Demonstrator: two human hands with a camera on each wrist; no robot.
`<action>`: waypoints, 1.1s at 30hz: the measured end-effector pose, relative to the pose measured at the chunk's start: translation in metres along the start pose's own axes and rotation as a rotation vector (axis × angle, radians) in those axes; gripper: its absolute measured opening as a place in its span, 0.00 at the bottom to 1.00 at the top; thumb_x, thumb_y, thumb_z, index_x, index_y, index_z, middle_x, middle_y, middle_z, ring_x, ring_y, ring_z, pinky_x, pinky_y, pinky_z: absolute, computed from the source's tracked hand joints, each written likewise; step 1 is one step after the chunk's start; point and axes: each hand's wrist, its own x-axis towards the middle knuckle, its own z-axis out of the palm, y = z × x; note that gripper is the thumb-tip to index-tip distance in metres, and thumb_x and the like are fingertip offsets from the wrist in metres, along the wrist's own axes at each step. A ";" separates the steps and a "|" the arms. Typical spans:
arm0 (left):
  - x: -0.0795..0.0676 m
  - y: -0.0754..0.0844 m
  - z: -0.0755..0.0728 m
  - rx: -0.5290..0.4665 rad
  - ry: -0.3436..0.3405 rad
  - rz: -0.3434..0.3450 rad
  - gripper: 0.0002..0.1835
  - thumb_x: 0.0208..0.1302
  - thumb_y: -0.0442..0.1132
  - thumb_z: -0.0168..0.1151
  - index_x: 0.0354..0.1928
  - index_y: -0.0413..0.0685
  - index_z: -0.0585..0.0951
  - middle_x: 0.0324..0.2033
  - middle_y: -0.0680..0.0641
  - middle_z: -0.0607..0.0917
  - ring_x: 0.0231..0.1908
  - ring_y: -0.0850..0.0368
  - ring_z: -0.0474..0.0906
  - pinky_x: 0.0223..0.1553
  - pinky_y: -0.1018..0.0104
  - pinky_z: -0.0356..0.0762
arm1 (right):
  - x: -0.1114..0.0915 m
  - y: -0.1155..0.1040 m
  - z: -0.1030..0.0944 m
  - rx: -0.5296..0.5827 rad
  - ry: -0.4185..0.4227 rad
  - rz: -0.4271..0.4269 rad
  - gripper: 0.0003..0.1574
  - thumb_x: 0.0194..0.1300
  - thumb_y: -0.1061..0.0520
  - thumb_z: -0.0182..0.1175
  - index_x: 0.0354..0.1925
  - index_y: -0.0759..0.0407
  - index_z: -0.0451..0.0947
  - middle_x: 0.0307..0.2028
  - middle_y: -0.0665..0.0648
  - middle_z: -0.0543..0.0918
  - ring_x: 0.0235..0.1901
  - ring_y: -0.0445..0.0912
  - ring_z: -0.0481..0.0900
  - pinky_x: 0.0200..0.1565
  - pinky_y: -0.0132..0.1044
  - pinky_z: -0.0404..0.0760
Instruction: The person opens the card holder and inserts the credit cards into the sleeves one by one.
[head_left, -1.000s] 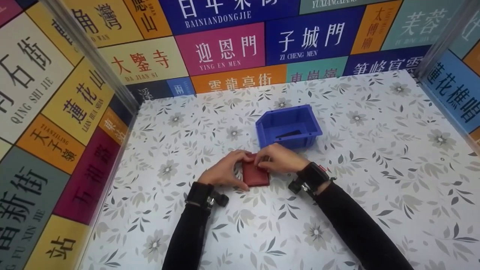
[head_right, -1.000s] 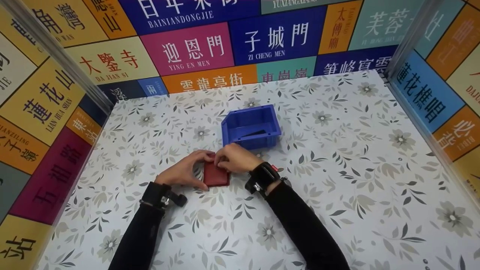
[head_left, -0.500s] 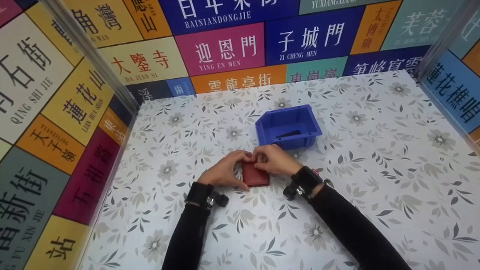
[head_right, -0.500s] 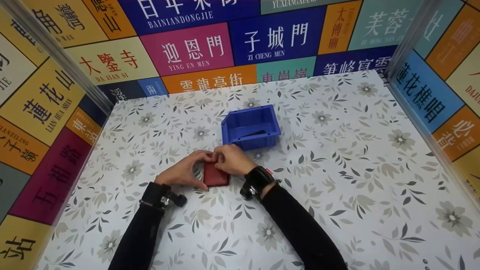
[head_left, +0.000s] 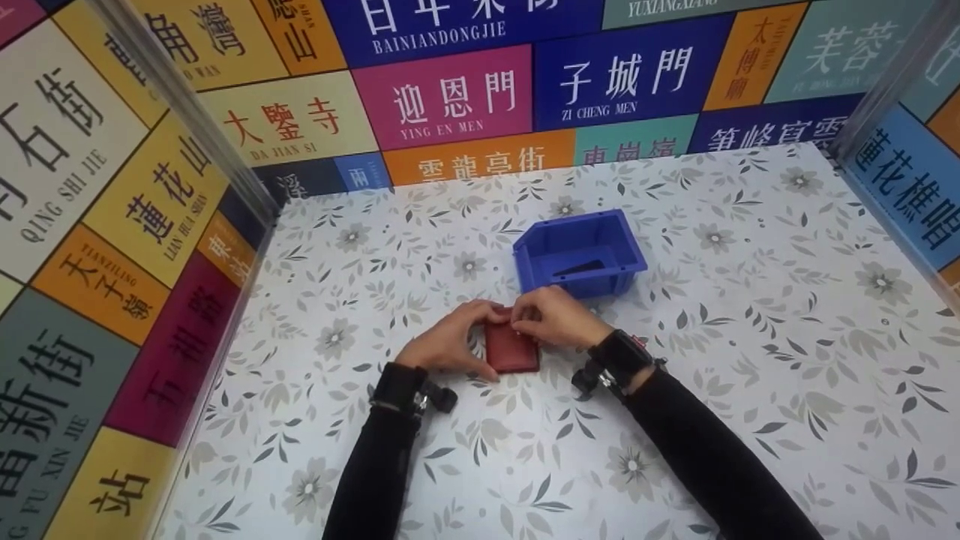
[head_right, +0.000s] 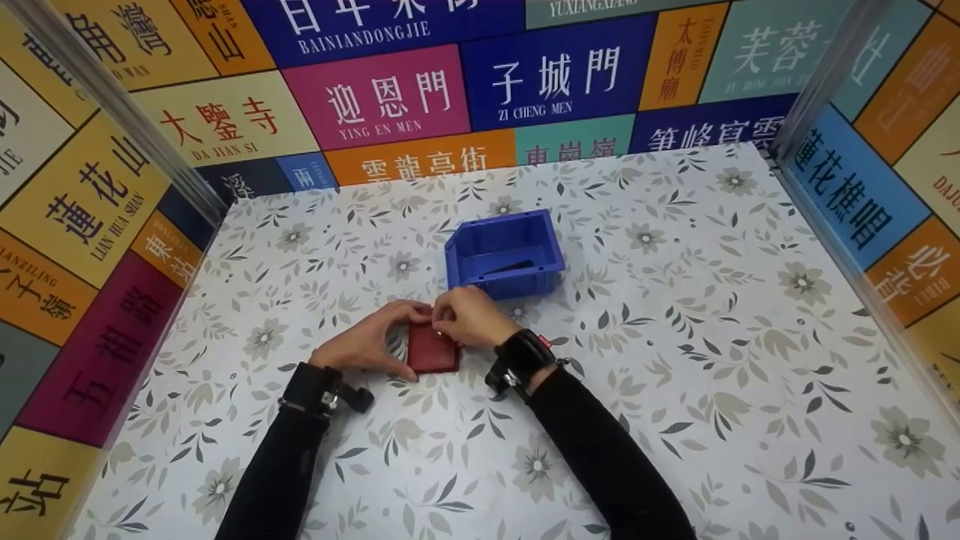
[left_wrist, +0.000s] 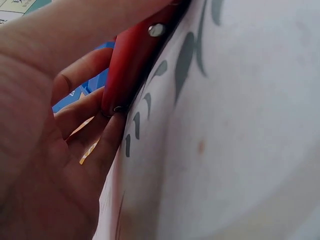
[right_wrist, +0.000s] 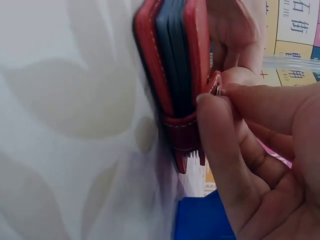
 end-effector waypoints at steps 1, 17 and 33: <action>0.000 0.000 0.000 0.000 -0.002 -0.002 0.44 0.36 0.45 0.90 0.59 0.53 0.77 0.66 0.55 0.75 0.68 0.58 0.70 0.74 0.60 0.64 | 0.000 0.000 0.000 -0.002 -0.013 -0.006 0.04 0.67 0.58 0.68 0.40 0.55 0.88 0.34 0.51 0.88 0.33 0.42 0.83 0.37 0.35 0.84; 0.001 -0.002 0.000 -0.010 -0.007 0.001 0.43 0.36 0.48 0.90 0.59 0.60 0.78 0.64 0.60 0.76 0.67 0.61 0.70 0.74 0.60 0.63 | 0.003 -0.001 0.010 -0.023 0.012 0.002 0.03 0.67 0.57 0.69 0.38 0.56 0.86 0.31 0.49 0.86 0.30 0.41 0.81 0.37 0.36 0.83; -0.001 0.000 -0.002 -0.069 -0.021 0.012 0.49 0.36 0.45 0.90 0.65 0.59 0.75 0.66 0.59 0.74 0.69 0.61 0.70 0.75 0.61 0.62 | 0.003 0.001 0.012 -0.022 0.048 -0.005 0.03 0.64 0.57 0.72 0.35 0.52 0.85 0.28 0.48 0.82 0.27 0.41 0.78 0.31 0.35 0.79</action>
